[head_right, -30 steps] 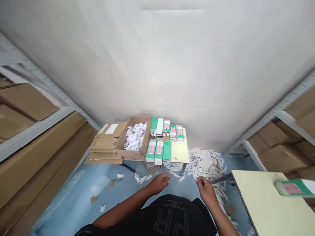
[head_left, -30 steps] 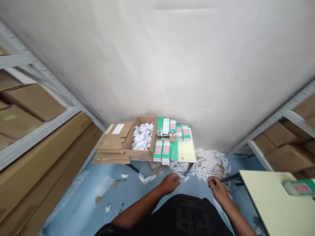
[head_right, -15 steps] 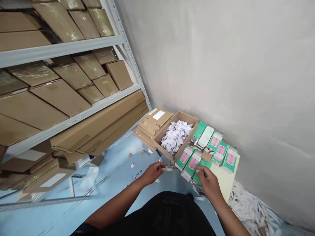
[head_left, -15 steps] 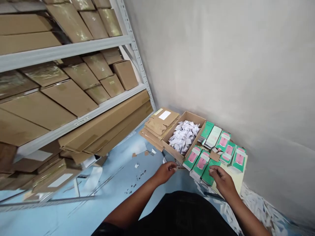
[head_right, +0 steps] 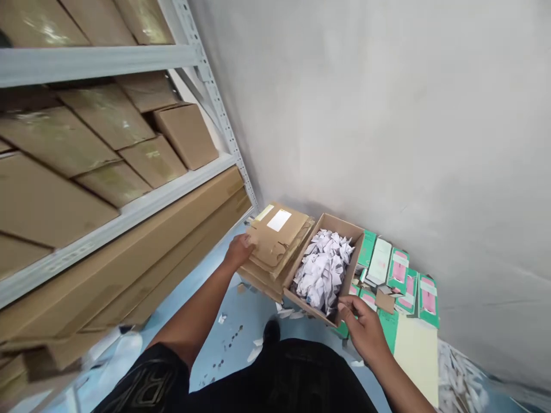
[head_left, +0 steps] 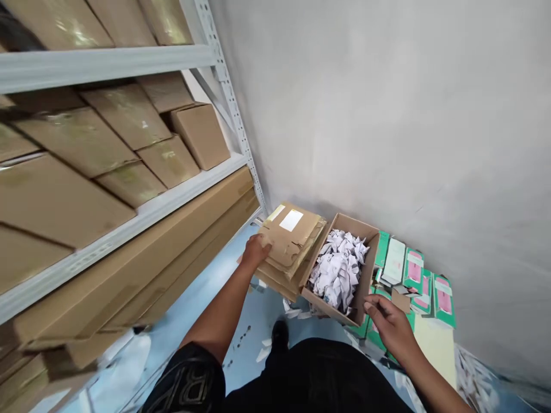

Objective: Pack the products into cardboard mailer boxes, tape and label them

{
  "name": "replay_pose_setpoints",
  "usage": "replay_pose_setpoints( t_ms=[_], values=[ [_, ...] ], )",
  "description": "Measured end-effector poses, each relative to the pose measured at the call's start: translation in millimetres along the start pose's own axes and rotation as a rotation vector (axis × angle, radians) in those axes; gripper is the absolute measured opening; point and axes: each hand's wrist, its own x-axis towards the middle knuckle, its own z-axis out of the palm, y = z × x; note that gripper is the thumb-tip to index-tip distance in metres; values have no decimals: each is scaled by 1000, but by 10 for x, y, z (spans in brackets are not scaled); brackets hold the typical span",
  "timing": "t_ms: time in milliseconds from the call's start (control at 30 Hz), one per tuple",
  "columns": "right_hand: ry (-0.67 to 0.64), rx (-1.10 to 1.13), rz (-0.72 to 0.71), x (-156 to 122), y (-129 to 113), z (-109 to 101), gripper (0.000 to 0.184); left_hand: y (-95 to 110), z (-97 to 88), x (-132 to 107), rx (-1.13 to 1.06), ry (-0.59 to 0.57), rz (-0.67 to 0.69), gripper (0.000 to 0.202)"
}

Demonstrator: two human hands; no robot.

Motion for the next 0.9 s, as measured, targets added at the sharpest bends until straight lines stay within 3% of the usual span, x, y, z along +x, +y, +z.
replay_pose_setpoints(
  t_ms=[100,233,367,500,600,767,900],
  values=[
    [74,-20,74,-30,-178,394,46,-185,122,647,79,-137,-3,63],
    [157,-75,96,-62,-456,770,43,-295,325,1041,199,-382,-19,80],
    [217,-144,120,-72,-620,909,44,-350,439,1155,226,-349,-19,76],
    [236,-167,137,-68,-707,994,43,-385,416,1281,127,-346,-53,79],
    [244,-174,121,-70,-758,1069,43,-394,361,1353,14,-308,-81,61],
    [211,-183,101,-82,-773,1113,42,-380,240,1324,-170,-268,25,21],
    [219,-179,73,-53,-753,1087,42,-339,46,1297,-268,-230,82,13]
  ],
)
